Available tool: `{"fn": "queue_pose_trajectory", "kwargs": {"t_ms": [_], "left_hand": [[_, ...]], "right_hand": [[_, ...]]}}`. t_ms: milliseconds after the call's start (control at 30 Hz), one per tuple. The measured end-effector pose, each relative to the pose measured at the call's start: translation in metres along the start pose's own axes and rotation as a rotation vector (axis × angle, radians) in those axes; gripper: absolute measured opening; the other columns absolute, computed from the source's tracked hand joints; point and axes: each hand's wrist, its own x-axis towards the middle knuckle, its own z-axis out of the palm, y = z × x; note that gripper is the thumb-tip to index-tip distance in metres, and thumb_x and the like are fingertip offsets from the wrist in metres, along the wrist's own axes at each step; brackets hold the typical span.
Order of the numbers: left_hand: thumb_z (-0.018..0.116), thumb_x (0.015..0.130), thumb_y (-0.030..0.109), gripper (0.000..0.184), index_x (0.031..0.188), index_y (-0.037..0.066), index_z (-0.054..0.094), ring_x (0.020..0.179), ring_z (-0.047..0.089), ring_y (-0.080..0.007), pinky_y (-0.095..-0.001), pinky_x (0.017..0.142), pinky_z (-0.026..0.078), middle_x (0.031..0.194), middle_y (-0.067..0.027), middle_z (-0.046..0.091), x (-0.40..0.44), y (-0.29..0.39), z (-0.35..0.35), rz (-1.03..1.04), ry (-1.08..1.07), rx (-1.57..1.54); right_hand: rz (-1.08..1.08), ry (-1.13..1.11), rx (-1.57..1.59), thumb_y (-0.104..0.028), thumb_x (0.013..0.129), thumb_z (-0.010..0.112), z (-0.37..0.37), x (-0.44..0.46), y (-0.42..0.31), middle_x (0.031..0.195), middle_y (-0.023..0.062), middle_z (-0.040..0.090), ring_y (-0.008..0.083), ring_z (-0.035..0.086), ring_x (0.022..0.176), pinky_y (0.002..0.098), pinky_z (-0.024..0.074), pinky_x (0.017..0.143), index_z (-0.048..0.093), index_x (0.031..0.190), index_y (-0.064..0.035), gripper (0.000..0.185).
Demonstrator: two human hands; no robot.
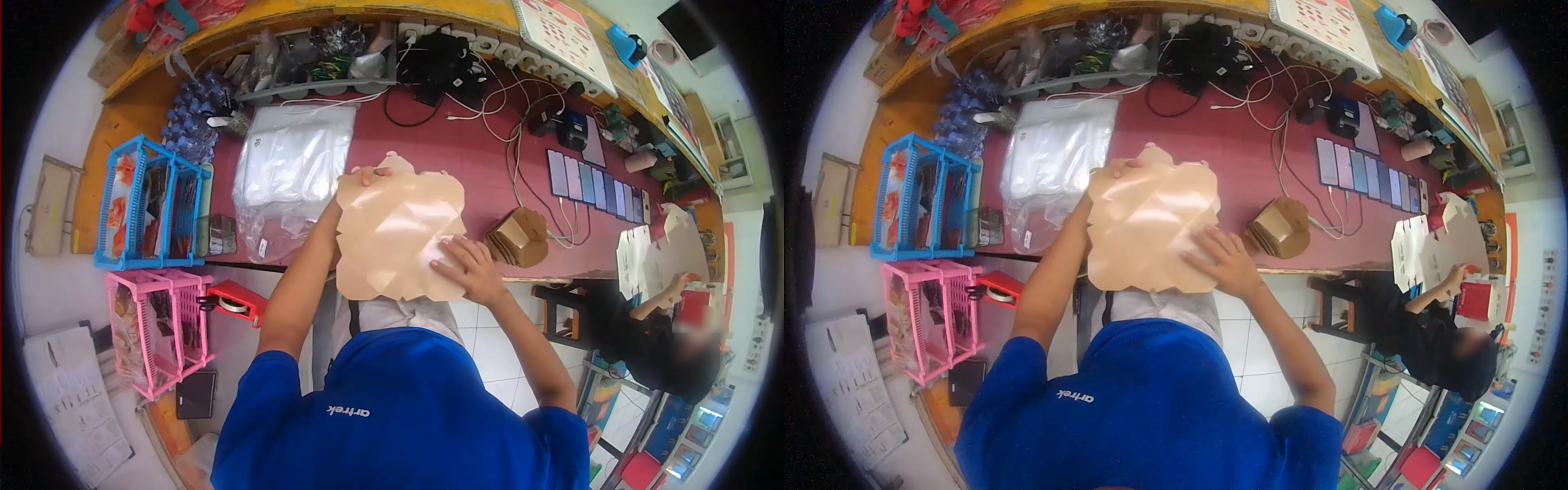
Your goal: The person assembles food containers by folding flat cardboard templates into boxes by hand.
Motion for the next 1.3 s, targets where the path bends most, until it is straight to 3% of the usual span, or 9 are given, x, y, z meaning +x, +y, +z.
{"fn": "queue_pose_trajectory", "kwargs": {"t_ms": [67, 133, 200, 267, 433, 700, 867, 1067, 1300], "left_hand": [[0.064, 0.100, 0.024, 0.015, 0.107, 0.011, 0.065, 0.138, 0.053, -0.0358, -0.0495, 0.113, 0.047, 0.154, -0.0136, 0.050, -0.004, 0.003, -0.005, -0.003, 0.001, -0.035], [0.065, 0.098, 0.011, 0.028, 0.125, 0.006, 0.063, 0.137, 0.054, -0.0332, -0.0435, 0.116, 0.044, 0.153, -0.0149, 0.052, -0.002, 0.016, 0.010, -0.016, 0.752, 1.242], [0.063, 0.094, 0.000, 0.042, 0.136, 0.002, 0.057, 0.134, 0.057, -0.0284, -0.0386, 0.115, 0.043, 0.146, -0.0156, 0.058, -0.033, 0.036, -0.047, 0.291, 1.106, 1.523], [0.051, 0.089, -0.012, 0.052, 0.140, 0.000, 0.054, 0.132, 0.057, -0.0219, -0.0359, 0.114, 0.044, 0.141, -0.0144, 0.060, -0.049, 0.063, 0.025, 0.350, 1.170, 1.461], [0.075, 0.077, 0.012, 0.059, 0.133, 0.002, 0.059, 0.121, 0.061, -0.0343, -0.0408, 0.106, 0.048, 0.123, -0.0153, 0.065, -0.046, -0.042, 0.143, -0.177, 0.205, 1.937], [0.064, 0.090, 0.009, 0.020, 0.108, 0.003, 0.072, 0.111, 0.060, -0.0364, -0.0446, 0.098, 0.049, 0.114, -0.0130, 0.067, -0.076, -0.097, 0.092, -0.293, 0.381, 1.973], [0.065, 0.096, 0.019, 0.023, 0.109, 0.001, 0.070, 0.103, 0.065, -0.0417, -0.0486, 0.091, 0.051, 0.106, -0.0213, 0.070, -0.064, -0.085, 0.075, -0.433, 0.534, 1.931], [0.070, 0.096, 0.027, 0.036, 0.118, -0.001, 0.064, 0.101, 0.067, -0.0470, -0.0530, 0.087, 0.052, 0.105, -0.0285, 0.071, -0.050, -0.079, 0.058, -0.456, 0.731, 1.874], [0.073, 0.094, 0.027, 0.041, 0.123, 0.000, 0.062, 0.103, 0.068, -0.0465, -0.0518, 0.088, 0.053, 0.107, -0.0274, 0.072, -0.052, -0.088, 0.048, -0.351, 0.796, 1.892]], "right_hand": [[-0.078, -0.012, -0.078, -0.020, 0.079, 0.075, 0.004, 0.000, -0.005, 0.149, 0.0068, 0.058, 0.0292, 0.051, 0.139, 0.0495, 0.0387, 0.112, 0.069, 0.133, -0.0271, 0.055], [-0.064, 0.054, -0.048, -0.017, 0.081, 0.072, 0.006, 0.010, -0.009, 0.142, 0.0060, 0.063, 0.0279, 0.055, 0.134, 0.0499, 0.0387, 0.110, 0.069, 0.133, -0.0218, 0.053], [0.120, 0.009, -0.087, -0.017, 0.082, 0.070, 0.010, 0.015, -0.012, 0.135, 0.0064, 0.065, 0.0282, 0.057, 0.128, 0.0498, 0.0399, 0.108, 0.068, 0.134, -0.0171, 0.052], [0.167, 0.034, -0.074, -0.015, 0.081, 0.070, 0.014, 0.027, -0.014, 0.126, 0.0067, 0.067, 0.0286, 0.059, 0.120, 0.0502, 0.0411, 0.106, 0.069, 0.132, -0.0142, 0.051], [0.315, -0.168, 0.186, -0.004, 0.076, 0.072, 0.062, 0.024, -0.012, 0.117, 0.0094, 0.067, 0.0313, 0.060, 0.115, 0.0470, 0.0444, 0.103, 0.070, 0.123, -0.0108, 0.048], [0.322, -0.044, 0.332, -0.009, 0.081, 0.072, 0.093, 0.015, 0.014, 0.107, 0.0149, 0.071, 0.0382, 0.063, 0.104, 0.0458, 0.0514, 0.092, 0.073, 0.110, -0.0057, 0.029], [0.599, -0.080, 0.500, -0.022, 0.091, 0.073, 0.094, 0.038, 0.023, 0.092, 0.0221, 0.072, 0.0434, 0.067, 0.089, 0.0499, 0.0541, 0.084, 0.071, 0.103, -0.0001, 0.025], [0.852, -0.087, 0.400, -0.047, 0.094, 0.072, 0.102, 0.058, 0.032, 0.088, 0.0266, 0.072, 0.0436, 0.072, 0.086, 0.0486, 0.0561, 0.076, 0.071, 0.108, 0.0018, 0.051], [0.909, -0.045, 0.449, -0.038, 0.091, 0.077, 0.108, 0.054, 0.033, 0.097, 0.0283, 0.073, 0.0463, 0.070, 0.095, 0.0518, 0.0551, 0.083, 0.070, 0.106, 0.0011, 0.042]]}}
